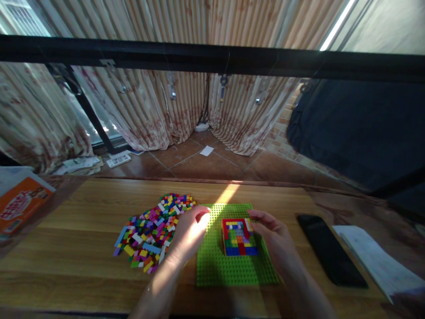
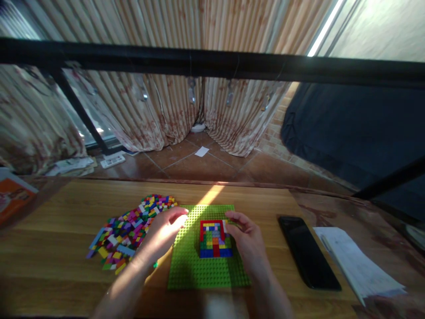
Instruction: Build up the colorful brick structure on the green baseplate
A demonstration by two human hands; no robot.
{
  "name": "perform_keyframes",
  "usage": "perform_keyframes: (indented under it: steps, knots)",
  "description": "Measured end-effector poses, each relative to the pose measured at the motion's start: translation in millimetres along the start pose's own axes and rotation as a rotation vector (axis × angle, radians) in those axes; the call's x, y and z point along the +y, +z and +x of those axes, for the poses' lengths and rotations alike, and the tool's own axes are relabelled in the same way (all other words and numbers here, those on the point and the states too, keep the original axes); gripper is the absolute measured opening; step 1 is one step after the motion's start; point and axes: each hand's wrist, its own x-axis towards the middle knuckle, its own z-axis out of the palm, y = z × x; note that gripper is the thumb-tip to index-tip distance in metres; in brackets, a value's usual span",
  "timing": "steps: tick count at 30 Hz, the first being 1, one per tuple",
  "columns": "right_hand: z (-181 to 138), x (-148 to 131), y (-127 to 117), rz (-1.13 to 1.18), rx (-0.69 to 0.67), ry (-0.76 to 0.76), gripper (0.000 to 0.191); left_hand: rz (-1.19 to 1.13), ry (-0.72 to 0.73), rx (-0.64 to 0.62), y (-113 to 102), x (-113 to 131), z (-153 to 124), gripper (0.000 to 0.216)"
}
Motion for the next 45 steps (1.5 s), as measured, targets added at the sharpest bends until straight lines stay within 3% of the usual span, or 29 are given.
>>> perform_keyframes:
  steps: [3, 6, 12, 17, 21, 27, 35, 39, 45]
  knots:
    - [1.3, 0.0, -3.1, 0.007, 0.075, -0.076, 0.034, 0.218, 0.0, 0.045, -17.9, -6.6, 6.6, 0.026]
    - [0.1, 3.0, -2.4, -0.083, 0.052, -0.096, 0.033, 0.387, 0.015, 0.038, -28.1, -16.1, 10.0, 0.032]
    - [-7.6, 6.3, -5.3, -0.539, -0.249, -0.392, 0.047, 0.541, 0.099, -0.007, -29.2, -24.5, 8.7, 0.034]
    - [-12.2, 12.8, -10.4, -0.817, -0.435, -0.42, 0.071, 0.6, 0.123, 0.025, -22.7, -20.9, 10.2, 0.036]
    - [-12.0, 15.9, -11.0, -0.923, -0.448, -0.428, 0.072, 0.663, 0.109, 0.019, -14.9, -16.3, 12.2, 0.033]
    - [-11.3, 20.4, -6.2, -0.976, -0.357, -0.49, 0.072, 0.769, 0.061, 0.062, -8.2, -13.4, 12.3, 0.02]
    - [-11.3, 18.6, -7.7, -0.94, -0.351, -0.577, 0.074, 0.707, 0.099, 0.07, -11.1, -8.9, 11.9, 0.017]
    - [-11.0, 9.4, -11.8, -0.902, -0.352, -0.549, 0.072, 0.519, 0.118, 0.031, -13.6, -2.0, 7.5, 0.015]
    - [-10.5, -3.9, -8.0, -0.688, -0.202, -0.6, 0.036, -0.004, 0.14, -0.089, -3.4, 0.8, -5.7, 0.018]
